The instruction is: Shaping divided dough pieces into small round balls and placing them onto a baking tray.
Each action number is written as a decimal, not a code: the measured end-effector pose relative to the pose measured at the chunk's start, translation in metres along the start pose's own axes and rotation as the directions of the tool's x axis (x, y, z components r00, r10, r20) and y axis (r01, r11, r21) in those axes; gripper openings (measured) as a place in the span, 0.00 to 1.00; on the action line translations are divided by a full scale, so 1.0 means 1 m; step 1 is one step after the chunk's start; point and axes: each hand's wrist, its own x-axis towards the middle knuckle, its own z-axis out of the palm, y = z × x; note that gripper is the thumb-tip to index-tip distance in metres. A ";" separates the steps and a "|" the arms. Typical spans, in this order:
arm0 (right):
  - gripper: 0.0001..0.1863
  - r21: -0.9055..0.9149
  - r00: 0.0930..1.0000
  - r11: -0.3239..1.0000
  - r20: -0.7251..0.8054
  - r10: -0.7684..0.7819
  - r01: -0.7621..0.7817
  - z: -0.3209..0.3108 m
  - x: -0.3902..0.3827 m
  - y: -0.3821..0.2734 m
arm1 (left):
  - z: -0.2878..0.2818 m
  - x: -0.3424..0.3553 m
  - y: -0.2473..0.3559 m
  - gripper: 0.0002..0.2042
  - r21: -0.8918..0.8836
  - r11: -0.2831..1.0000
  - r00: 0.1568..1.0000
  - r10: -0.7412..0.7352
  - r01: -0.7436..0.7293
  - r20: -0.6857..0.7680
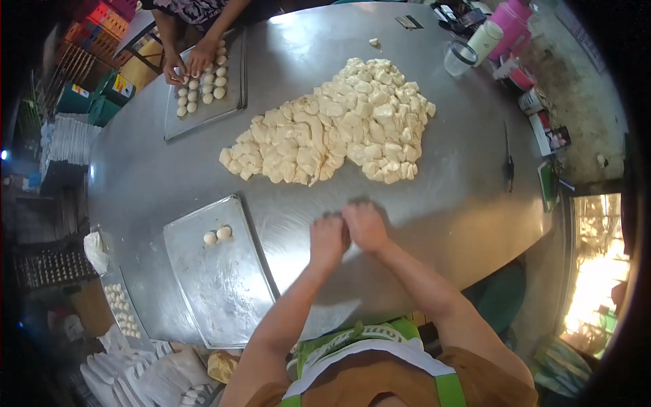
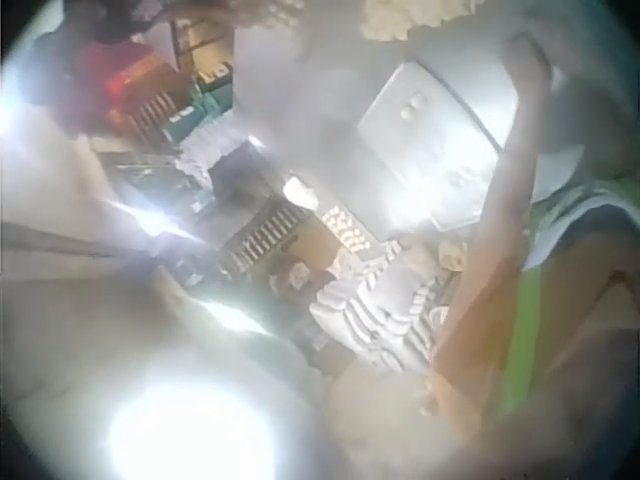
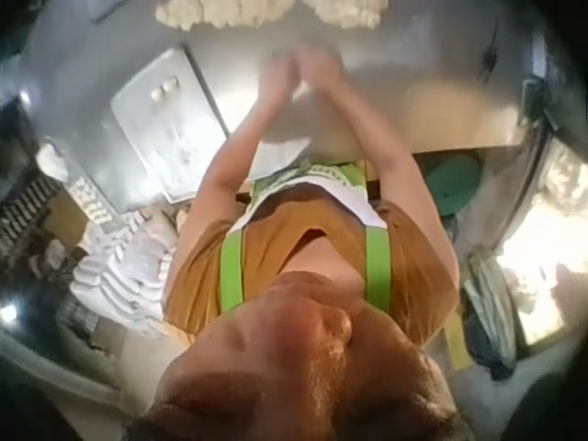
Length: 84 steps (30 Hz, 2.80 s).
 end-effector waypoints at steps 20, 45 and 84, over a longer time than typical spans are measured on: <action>0.19 0.105 0.975 0.970 0.037 0.217 -0.220 -0.023 -0.001 -0.067 | -0.023 -0.105 -0.093 0.14 -0.216 0.947 0.874 0.111 -0.238 -0.474; 0.10 0.070 0.980 0.981 -0.064 0.186 -0.182 -0.024 0.233 0.019 | -0.089 -0.096 -0.084 0.20 -0.157 0.987 0.682 -0.099 -0.023 -0.724; 0.10 -0.157 0.891 0.904 0.172 0.420 -0.397 -0.027 -0.009 -0.042 | 0.026 -0.054 -0.018 0.15 0.051 0.998 0.860 0.000 0.030 -0.510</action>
